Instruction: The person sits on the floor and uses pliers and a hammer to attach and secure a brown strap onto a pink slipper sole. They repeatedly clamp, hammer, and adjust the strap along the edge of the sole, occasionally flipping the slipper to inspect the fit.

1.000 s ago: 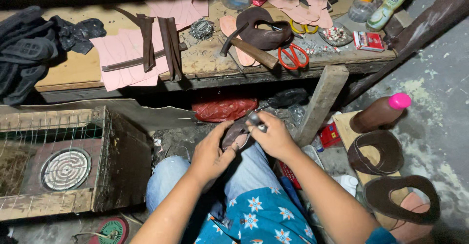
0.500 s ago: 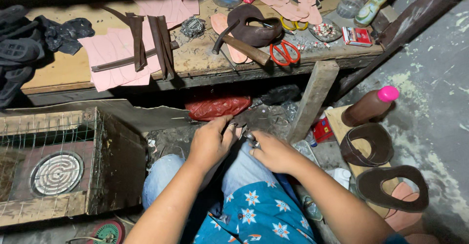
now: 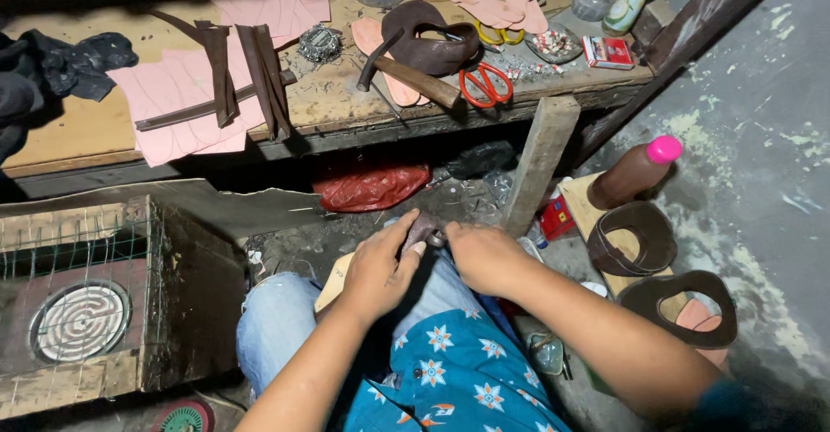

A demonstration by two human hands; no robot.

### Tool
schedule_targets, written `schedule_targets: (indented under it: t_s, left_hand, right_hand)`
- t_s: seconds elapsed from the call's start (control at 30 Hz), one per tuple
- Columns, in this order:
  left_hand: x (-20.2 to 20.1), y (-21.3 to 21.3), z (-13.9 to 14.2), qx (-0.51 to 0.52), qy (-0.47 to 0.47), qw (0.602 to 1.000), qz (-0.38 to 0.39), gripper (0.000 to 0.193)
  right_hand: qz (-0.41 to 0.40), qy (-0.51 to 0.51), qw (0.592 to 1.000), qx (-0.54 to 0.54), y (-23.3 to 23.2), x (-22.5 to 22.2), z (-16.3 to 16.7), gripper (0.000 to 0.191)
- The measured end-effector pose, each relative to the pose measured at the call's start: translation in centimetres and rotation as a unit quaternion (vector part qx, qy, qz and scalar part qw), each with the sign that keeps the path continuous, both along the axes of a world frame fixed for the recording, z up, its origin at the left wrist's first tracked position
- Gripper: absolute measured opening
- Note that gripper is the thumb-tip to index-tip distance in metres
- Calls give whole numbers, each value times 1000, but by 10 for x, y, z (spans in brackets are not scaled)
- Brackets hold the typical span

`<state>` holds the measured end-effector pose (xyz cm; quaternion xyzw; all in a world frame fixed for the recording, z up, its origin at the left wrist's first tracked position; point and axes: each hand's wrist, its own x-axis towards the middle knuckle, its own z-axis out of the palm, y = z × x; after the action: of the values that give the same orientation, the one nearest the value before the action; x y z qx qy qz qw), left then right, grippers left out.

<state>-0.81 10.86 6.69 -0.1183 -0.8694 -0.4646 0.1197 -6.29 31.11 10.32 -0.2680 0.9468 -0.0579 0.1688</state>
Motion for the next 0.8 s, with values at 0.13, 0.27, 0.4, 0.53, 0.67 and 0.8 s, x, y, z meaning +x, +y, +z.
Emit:
schedule_targets:
  t_s: [0.13,0.27,0.4,0.53,0.67,0.8]
  left_hand:
    - [-3,3,-1,-12,6,1000,6,51]
    - [-4,6,-3,-28,6,999,15,51]
    - [1,10,-1,-44,31,998,29,50]
    - [4,10,1,-47,35,998,23,51]
    - [0,1,0,-32,14,999,-12,50]
    - [-8,-5,-3,-45,17,998,-36,51]
  right_hand:
    - [35,76,996,11,-2,2,-6,24]
    - [27,49,998,32,-3,-1,-10,25]
    - [45,52,998,-11,2,-5,-6,25]
    - [26,24,999,0,4,-5,0,24]
    - [9,-5,1000,-10,1,1,0,26]
    - [-24,-25,999,-38,2,9,-8,23]
